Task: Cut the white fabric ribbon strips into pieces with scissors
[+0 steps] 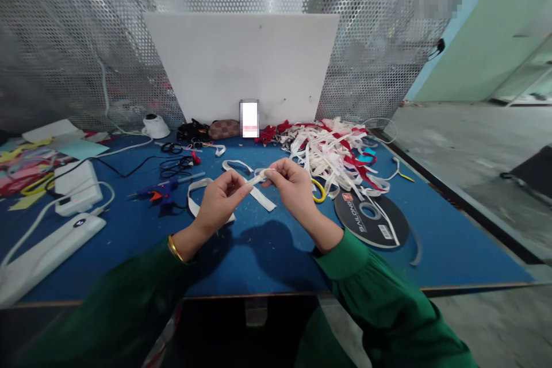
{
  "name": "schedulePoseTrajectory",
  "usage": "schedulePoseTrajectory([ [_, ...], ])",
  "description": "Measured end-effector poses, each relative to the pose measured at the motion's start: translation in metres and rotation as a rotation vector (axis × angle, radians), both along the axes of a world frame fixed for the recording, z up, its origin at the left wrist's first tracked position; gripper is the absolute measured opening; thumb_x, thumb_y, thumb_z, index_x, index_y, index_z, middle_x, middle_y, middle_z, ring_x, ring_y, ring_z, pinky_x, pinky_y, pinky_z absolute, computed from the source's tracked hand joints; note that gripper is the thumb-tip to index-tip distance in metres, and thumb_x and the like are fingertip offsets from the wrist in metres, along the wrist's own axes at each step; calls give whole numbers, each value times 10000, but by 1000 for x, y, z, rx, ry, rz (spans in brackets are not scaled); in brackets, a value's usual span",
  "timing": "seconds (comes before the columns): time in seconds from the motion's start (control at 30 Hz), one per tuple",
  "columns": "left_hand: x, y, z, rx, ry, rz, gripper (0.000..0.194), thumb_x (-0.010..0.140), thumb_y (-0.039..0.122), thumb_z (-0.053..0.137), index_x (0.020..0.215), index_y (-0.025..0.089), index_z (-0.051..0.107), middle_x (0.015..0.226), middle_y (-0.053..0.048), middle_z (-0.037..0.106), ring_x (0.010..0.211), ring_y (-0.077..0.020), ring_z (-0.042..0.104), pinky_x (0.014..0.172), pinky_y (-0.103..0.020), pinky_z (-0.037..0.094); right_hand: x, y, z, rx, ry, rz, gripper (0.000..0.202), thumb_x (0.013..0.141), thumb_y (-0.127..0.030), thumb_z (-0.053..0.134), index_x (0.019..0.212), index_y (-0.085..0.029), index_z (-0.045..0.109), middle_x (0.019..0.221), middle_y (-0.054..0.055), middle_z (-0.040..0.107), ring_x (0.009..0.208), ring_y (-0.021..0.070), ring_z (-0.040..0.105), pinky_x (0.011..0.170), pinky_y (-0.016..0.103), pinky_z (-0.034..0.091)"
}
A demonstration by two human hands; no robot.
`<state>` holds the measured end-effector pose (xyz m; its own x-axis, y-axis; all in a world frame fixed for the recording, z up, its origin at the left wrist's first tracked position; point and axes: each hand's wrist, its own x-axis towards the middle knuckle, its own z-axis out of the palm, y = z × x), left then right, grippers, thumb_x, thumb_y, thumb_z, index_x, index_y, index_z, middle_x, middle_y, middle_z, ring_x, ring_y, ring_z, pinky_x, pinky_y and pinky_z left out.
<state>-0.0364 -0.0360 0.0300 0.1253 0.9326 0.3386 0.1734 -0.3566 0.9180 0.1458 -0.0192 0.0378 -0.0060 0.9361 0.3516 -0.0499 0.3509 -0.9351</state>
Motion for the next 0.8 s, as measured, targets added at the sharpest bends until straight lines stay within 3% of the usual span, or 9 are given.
schedulePoseTrajectory([
  [0.13,1,2,-2,-66,-85,2,283,824,374,721,719,190,533,648,36,497,597,-108,422,573,-253,327,0,0,0,10,-6,8,146,814,-339,725,771,-222,648,644,-11,721,607,148,678,610,278,505],
  [0.33,1,4,-5,-82,-118,52,284,767,351,766,684,190,548,626,26,526,593,-119,459,579,-259,351,-1,-3,3,37,-13,9,131,820,-324,717,762,-225,652,673,0,733,657,159,692,649,293,533],
  [0.5,1,4,-4,-90,-136,59,211,762,325,768,872,180,662,680,19,595,626,-124,516,617,-257,389,-1,-4,3,39,-23,8,131,826,-328,714,772,-228,650,698,8,741,683,168,693,666,308,538],
  [0.63,3,3,-3,-111,-127,35,220,762,365,759,749,161,675,682,-1,622,628,-121,512,610,-255,382,0,-1,1,50,-33,-25,134,827,-327,710,768,-225,646,697,5,726,675,160,674,668,305,527],
  [0.8,4,2,-4,-116,-117,62,241,768,383,748,731,166,650,647,8,601,606,-121,499,586,-255,373,0,-2,1,35,-41,-47,176,816,-355,730,760,-226,624,669,-3,699,635,150,639,635,296,502],
])
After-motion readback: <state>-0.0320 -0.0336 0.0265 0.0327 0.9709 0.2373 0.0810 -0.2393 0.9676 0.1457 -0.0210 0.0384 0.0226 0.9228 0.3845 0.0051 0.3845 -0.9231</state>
